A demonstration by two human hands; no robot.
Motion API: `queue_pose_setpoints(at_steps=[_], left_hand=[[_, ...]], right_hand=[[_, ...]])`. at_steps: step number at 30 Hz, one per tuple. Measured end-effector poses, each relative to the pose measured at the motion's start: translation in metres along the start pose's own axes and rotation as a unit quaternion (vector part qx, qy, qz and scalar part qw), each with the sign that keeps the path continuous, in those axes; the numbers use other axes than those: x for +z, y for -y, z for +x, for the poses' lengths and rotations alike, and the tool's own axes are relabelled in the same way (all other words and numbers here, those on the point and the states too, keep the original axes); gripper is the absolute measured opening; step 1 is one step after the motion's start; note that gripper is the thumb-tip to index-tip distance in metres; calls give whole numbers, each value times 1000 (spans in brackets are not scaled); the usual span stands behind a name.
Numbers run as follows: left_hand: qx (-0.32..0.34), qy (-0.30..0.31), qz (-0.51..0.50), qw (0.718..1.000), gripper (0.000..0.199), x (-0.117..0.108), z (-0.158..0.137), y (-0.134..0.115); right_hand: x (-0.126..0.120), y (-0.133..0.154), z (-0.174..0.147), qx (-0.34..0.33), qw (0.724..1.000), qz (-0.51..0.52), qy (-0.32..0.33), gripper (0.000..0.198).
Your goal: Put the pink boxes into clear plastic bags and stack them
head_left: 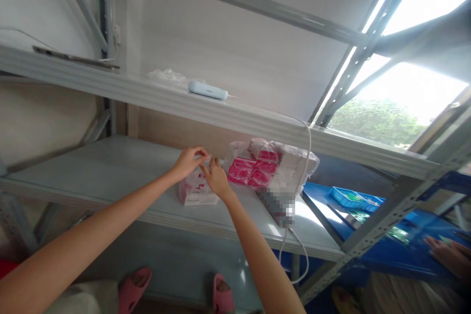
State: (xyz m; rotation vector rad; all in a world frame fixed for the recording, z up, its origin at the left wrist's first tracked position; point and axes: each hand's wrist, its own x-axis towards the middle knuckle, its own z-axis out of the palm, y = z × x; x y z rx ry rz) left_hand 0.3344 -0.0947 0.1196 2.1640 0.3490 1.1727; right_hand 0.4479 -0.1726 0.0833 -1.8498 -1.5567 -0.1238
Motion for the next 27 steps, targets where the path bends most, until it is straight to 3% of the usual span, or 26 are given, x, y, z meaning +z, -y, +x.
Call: queue_pose_setpoints(at_steps=[3, 6, 9, 12, 14, 17, 19, 22, 27], left_hand=[[33, 54, 19, 998, 8, 0, 6, -6], [33, 123, -32, 991, 9, -2, 11, -2], [-2, 129, -68, 989, 20, -8, 10, 11], [-2, 133, 9, 991, 6, -13, 2, 24], [8, 107, 60, 992, 2, -13, -3, 26], [34, 68, 116, 990, 12, -11, -6, 22], [58, 83, 165, 981, 6, -12, -5, 17], [87, 87, 224, 967, 13, -19, -7, 13], [68, -35, 221, 972, 10, -21, -25, 20]], right_hand=[[1, 6, 0, -9, 1000, 12, -3, 35], [4, 3, 2, -20, 996, 80, -27, 36], [6, -7, 4, -1, 992, 128, -17, 46], [6, -15, 4, -8, 990, 141, 2, 46], [5, -18, 4, -20, 990, 142, 13, 45], [4, -19, 4, -25, 989, 144, 37, 45], [3, -18, 3, -19, 989, 140, 44, 44], [3, -20, 1, -2, 988, 151, 44, 47], [18, -22, -1, 36, 944, 328, -21, 54]])
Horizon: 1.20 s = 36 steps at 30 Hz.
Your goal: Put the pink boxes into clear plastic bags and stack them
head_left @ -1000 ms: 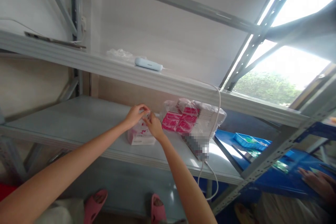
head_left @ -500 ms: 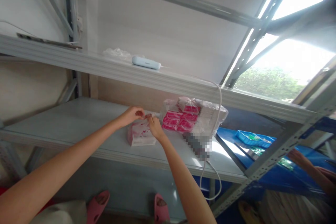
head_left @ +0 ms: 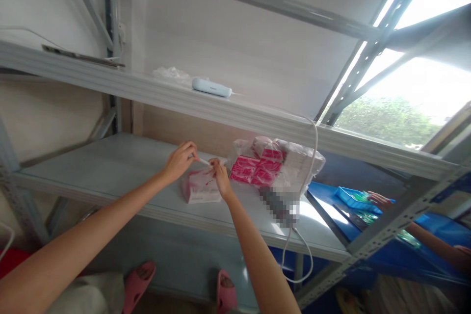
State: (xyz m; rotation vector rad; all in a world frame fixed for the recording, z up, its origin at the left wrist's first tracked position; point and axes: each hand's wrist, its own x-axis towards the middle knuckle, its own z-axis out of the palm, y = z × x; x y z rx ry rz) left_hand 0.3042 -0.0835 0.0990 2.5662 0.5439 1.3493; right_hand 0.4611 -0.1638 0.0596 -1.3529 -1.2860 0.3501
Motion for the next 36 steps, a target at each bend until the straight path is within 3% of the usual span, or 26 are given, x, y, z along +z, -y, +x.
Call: queue_pose_setpoints(at_steps=[3, 6, 7, 11, 15, 19, 23, 26, 30, 33, 36], left_hand=[[-41, -18, -63, 997, 14, 23, -11, 1], [-81, 6, -143, 986, 55, 50, -15, 3], [-97, 30, -171, 980, 57, 57, -15, 5], [-119, 140, -231, 956, 18, 65, -10, 18], [-99, 189, -292, 932, 22, 65, -9, 27], [-165, 199, -383, 887, 26, 71, -13, 29], [-212, 212, -397, 868, 28, 72, -17, 30], [-232, 185, -411, 862, 32, 76, -19, 33], [-252, 125, -423, 861, 35, 90, -17, 42], [-201, 174, -411, 872, 24, 97, -10, 48], [-153, 225, -346, 898, 13, 98, -3, 47]], right_hand=[[10, -8, 4, 31, 996, 62, -61, 60], [11, -14, 9, 40, 996, 60, -53, 56], [9, -16, 10, 38, 997, 58, -41, 54], [-6, -20, 7, 6, 1000, 23, 19, 50], [-17, -21, 2, -12, 999, -21, 42, 47], [-24, -22, 5, -22, 993, -19, 118, 42], [-34, -24, 9, -59, 982, -83, 159, 23], [-40, -23, 8, -149, 954, -220, 140, 23], [-36, -26, 1, -275, 862, -421, 63, 23], [-27, -32, -3, -306, 828, -470, 17, 21], [-21, -36, -4, -315, 826, -468, -14, 21]])
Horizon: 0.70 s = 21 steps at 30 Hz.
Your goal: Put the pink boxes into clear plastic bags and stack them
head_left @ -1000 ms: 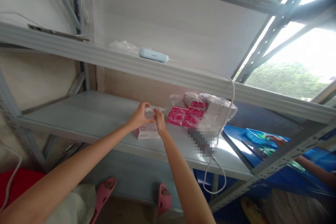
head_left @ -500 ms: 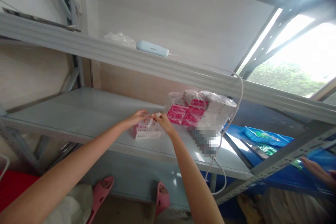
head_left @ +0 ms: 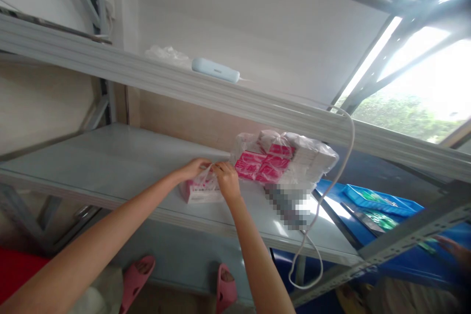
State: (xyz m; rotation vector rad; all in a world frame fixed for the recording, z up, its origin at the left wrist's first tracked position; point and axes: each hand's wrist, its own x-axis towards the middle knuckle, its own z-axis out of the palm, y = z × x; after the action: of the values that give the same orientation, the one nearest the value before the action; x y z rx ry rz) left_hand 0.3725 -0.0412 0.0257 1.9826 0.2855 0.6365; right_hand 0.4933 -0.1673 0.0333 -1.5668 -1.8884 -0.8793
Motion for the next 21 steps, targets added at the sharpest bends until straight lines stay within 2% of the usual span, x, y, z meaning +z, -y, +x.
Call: queue_pose_setpoints(at_steps=[2, 5, 7, 9, 12, 15, 18, 20, 21], left_hand=[[11, -36, 63, 997, 10, -3, 1, -4], [63, -159, 137, 976, 14, -15, 0, -4], [67, -212, 174, 959, 12, -26, -2, 3], [27, -213, 195, 957, 10, -36, -2, 15], [-32, -176, 206, 962, 9, -42, -3, 39], [-34, -158, 180, 970, 12, -39, -5, 55], [-25, -144, 132, 980, 14, -35, -11, 56], [-17, -187, 112, 976, 20, -33, -23, 51], [-12, -238, 109, 965, 24, -32, -33, 48]], right_hand=[[-1, 4, -2, 25, 999, 4, -29, 26], [-11, 17, -13, 107, 990, 5, -86, 34], [-18, 30, -29, 160, 981, 3, -108, 35], [-21, 46, -50, 174, 979, 7, -104, 34], [-18, 66, -80, 156, 985, 15, -72, 31], [-15, 77, -96, 159, 985, 33, -52, 28], [-22, 75, -94, 144, 985, 97, -11, 23], [-29, 65, -86, 139, 975, 175, 21, 23], [-30, 56, -80, 149, 963, 224, 26, 32]])
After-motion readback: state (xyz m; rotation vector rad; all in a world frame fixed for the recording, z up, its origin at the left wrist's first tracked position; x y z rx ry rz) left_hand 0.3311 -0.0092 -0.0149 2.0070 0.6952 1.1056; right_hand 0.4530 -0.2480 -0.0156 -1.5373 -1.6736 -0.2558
